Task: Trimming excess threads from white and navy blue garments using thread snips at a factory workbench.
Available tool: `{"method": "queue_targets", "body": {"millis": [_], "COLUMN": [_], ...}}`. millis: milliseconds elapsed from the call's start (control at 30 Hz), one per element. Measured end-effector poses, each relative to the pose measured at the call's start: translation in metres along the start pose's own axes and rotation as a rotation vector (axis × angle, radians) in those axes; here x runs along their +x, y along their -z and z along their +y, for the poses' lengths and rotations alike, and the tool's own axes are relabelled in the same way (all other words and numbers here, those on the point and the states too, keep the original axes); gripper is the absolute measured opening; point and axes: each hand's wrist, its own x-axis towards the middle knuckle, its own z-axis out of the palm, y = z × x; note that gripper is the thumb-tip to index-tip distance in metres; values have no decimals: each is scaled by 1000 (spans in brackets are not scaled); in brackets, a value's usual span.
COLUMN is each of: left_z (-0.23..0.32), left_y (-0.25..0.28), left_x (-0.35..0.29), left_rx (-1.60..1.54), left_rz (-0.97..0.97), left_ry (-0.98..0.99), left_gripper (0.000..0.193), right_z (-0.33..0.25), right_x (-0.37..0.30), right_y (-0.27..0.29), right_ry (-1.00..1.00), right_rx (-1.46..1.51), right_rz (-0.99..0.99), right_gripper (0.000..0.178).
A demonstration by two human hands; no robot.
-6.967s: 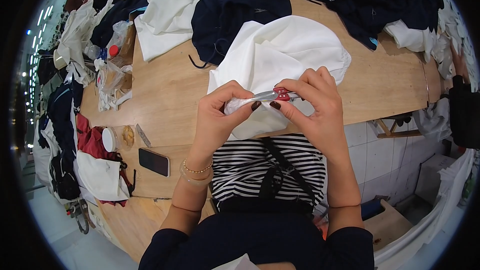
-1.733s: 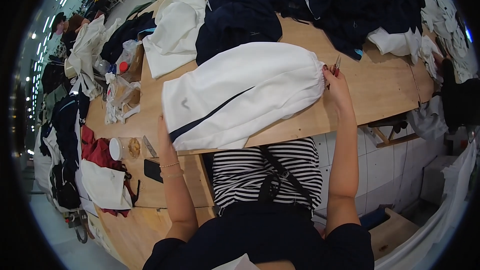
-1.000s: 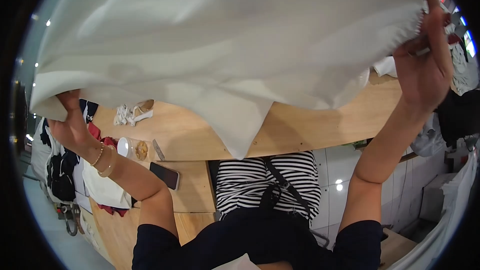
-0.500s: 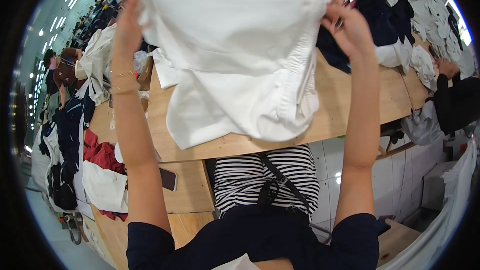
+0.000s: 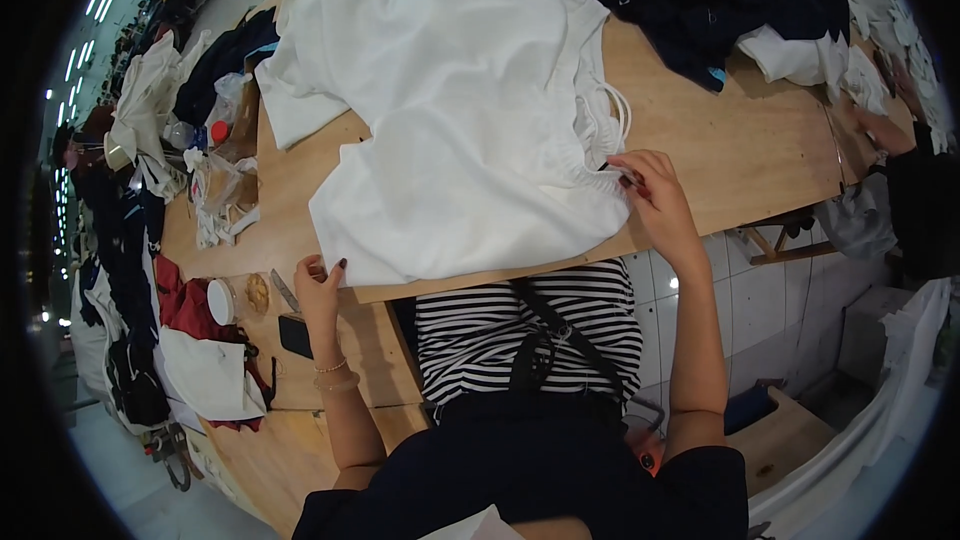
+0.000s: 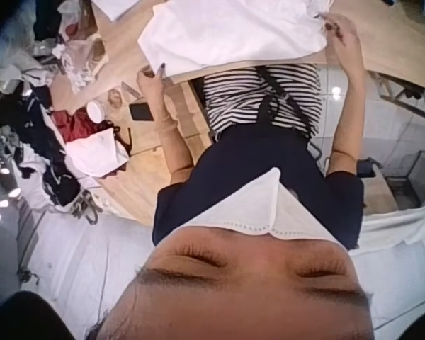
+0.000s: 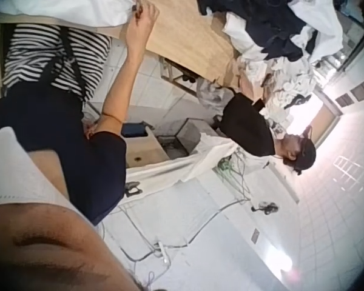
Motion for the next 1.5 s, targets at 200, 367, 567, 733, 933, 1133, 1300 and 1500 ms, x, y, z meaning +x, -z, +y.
{"method": "queue_targets", "body": {"millis": [200,367,567,733,933,1133,1300,1500], "left_z": [-31,18,58,7,1,99,170,243], "left_y": [24,103,150,47,-34,-32,-60,-112], "left_x": [19,-2,19,142,116,43,-24,-79], "left_rx": [-168,-1028,-613,-351,-599,-392,-504,-529], "left_rz": [-70,516,562,227,46,388,-162,-358], "left_ry": [-17,-297,-307,-241,-14,-338,-705,-1003], "left_gripper": [24,15,26,19,29,30,32,43], "right_z": [1,4,-64,19,37,30,24,-6], "right_x": [12,-29,17,104,93,60,48,37], "right_y": [-4,78,67,30,15,40,27,14], "right_ry": [14,104,305,-63,-193,-332,-321,-212], "right_rx": [-854,602,605,225,425,346,400,616], "right_rz": [-185,410,599,343,159,175,106,177], "right_gripper": [25,26,24,16,28,31,36,40]}}
